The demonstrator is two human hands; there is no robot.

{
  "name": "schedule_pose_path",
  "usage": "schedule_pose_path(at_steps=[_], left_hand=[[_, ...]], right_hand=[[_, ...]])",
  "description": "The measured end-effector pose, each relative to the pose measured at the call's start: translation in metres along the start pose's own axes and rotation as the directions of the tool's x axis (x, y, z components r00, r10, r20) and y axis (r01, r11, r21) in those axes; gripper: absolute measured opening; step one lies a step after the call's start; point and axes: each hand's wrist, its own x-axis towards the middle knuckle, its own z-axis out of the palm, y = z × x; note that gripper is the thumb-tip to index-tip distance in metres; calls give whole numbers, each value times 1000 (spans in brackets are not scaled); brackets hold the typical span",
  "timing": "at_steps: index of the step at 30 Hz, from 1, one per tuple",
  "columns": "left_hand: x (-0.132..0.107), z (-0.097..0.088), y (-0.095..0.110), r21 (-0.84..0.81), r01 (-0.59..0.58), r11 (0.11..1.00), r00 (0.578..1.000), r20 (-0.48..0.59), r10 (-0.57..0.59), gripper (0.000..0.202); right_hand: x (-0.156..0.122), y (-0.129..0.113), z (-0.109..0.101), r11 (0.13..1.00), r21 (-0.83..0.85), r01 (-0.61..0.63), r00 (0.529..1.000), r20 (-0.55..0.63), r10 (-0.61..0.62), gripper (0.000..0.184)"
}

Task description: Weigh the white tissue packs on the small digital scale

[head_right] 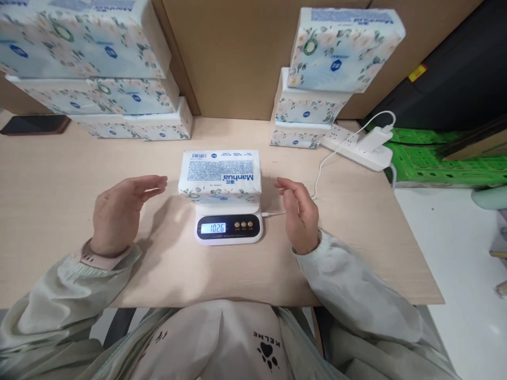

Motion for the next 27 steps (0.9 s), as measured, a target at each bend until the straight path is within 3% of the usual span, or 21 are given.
schedule_pose_path(at_steps=[4, 8, 11, 13, 15, 19, 21, 23, 25, 27], left_hand=[[-3, 2, 21, 155, 11, 988, 988, 151, -35, 30], [1, 11, 32, 213, 67, 975, 929, 344, -139, 44], [3, 28, 41, 195, 54, 979, 883, 449, -138, 49], [5, 45, 48, 192, 20, 981, 848, 517, -119, 51], [12, 68, 52, 179, -23, 984, 797, 597, -90, 54], [47, 128, 45, 147, -92, 985, 643, 764, -53, 57], [70, 160, 33, 140, -84, 987, 559, 826, -70, 59], [89, 184, 18, 158, -62, 986, 503, 858, -105, 61], [98, 196, 7, 226, -51, 973, 508, 845, -170, 63], [99, 191, 6, 282, -71, 957, 574, 796, -192, 63]], right_hand=[[0, 2, 3, 999, 28, -45, 996, 84, 43, 46], [-5, 3, 9, 997, 23, -67, 969, 239, 60, 61], [-6, 2, 12, 998, 53, -29, 950, 314, 11, 70], [-2, 3, 10, 997, 71, -28, 974, 228, 11, 64], [8, 8, 3, 998, 45, -43, 998, 54, 41, 55], [40, 33, -21, 997, -58, -43, 963, -270, 26, 50], [57, 52, -34, 995, -83, -48, 948, -316, 19, 52], [68, 71, -45, 992, -108, -65, 954, -298, 30, 54], [74, 84, -53, 985, -158, -71, 962, -273, 26, 56], [74, 85, -59, 973, -227, -52, 957, -291, -16, 59]])
